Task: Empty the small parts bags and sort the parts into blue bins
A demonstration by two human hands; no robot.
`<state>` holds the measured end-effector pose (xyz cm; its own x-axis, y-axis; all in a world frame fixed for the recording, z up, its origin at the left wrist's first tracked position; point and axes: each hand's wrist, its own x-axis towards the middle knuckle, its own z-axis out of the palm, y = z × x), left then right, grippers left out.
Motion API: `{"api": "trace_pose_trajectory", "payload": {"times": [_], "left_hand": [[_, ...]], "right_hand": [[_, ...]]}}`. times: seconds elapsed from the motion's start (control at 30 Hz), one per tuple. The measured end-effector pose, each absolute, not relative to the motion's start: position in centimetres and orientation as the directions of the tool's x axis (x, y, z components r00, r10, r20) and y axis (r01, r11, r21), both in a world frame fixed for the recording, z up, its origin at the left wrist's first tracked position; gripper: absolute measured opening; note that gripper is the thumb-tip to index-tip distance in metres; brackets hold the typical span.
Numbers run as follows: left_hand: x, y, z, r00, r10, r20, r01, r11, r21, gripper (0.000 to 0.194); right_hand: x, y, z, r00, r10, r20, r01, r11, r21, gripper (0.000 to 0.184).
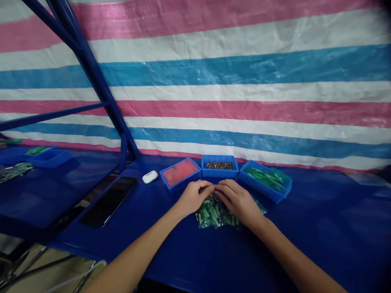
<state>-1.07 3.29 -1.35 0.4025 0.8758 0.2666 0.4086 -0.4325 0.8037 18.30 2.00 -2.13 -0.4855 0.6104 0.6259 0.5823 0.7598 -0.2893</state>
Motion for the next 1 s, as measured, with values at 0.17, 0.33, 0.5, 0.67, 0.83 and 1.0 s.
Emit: {"api": "trace_pose_trajectory", "payload": {"times": [0.17, 0.33, 0.5, 0.67, 0.83, 1.0], "left_hand": [[-0.9, 3.1, -1.1, 0.404, 0.865, 0.299, 0.423, -0.467, 0.777, 0.031], [-1.2, 3.2, -0.9, 0.334, 0.826, 0.454, 0.593, -0.559, 0.58, 0.031], [-1.7, 3.5, -1.2, 0.286, 0.822, 0.493, 0.712, -0.526, 0.465, 0.036], [-1.7, 3.4, -1.7, 0.243, 0.856, 0.457, 0.765, -0.458, 0.452, 0.046], [-1.9, 3.3, -1.2, 0.231, 0.87, 0.435, 0.724, -0.452, 0.52, 0.057], [-1.9, 3.4, -1.3, 0.17, 0.901, 0.398, 0.797, -0.364, 0.483, 0.048]], "right_hand": [[18.2, 1.9, -1.9, -0.418, 0.641, 0.643, 0.551, 0.742, -0.381, 0.017], [17.7, 1.4, -1.6, -0.343, 0.688, 0.64, 0.539, 0.702, -0.465, 0.014], [17.2, 2.6, -0.7, -0.309, 0.636, 0.707, 0.574, 0.718, -0.395, 0.011], [16.7, 6.9, 1.4, -0.286, 0.697, 0.658, 0.816, 0.537, -0.214, 0.029], [16.6, 7.0, 0.8, -0.187, 0.81, 0.556, 0.906, 0.361, -0.221, 0.033], [17.6, 3.9, -1.0, -0.52, 0.787, 0.332, 0.714, 0.614, -0.336, 0.022]]}}
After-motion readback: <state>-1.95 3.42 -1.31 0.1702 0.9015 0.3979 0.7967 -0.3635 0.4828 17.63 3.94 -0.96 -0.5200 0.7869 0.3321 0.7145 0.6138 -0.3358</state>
